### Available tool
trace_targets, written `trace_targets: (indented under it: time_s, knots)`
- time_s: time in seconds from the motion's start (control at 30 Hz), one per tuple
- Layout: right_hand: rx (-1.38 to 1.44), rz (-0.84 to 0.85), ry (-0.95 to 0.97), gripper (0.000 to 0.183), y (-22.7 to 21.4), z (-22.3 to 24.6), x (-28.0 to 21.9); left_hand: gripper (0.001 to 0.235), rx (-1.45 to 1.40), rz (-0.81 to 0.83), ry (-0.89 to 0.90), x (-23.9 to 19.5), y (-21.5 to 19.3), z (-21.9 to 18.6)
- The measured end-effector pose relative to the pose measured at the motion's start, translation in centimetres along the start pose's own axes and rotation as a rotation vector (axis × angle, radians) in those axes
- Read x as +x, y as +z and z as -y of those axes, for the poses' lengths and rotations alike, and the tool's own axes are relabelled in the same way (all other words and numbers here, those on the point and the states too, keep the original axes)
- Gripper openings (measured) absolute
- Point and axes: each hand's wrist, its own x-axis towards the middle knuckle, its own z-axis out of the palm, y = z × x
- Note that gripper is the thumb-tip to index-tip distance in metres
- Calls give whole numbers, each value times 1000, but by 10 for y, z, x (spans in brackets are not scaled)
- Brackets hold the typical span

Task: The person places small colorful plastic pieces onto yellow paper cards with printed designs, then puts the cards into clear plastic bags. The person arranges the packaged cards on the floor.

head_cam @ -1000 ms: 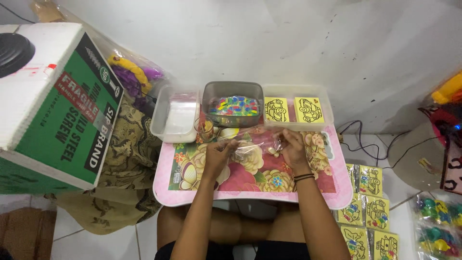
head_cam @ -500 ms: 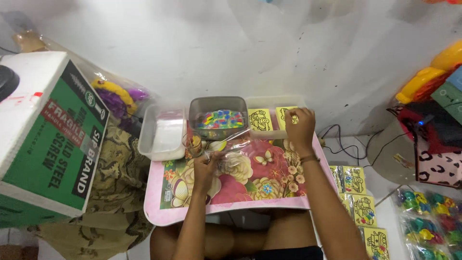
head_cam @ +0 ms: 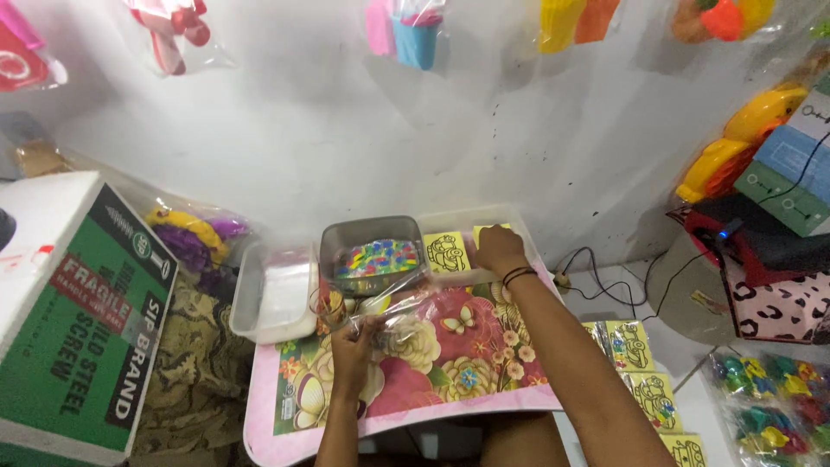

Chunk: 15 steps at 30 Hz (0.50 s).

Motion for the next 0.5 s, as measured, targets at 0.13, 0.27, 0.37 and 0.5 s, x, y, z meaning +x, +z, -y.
trace_targets:
  time_s: [0.13,0.27,0.37,0.5]
  knots:
    - [-103,-121,-115,20,35,-13,29,36,-13,-3,5,-4,5,-18]
    - [-80,-103,-76,18,29,-11,22,37,27,0,-24,-5,5,-22]
    - [-60,-60,-50,21,14,-13,8,37,31,2,-28,-4,5,-16]
    - [50,-65,-19,18,-17,-17,-19,38,75,14,-2,-9,9,-34]
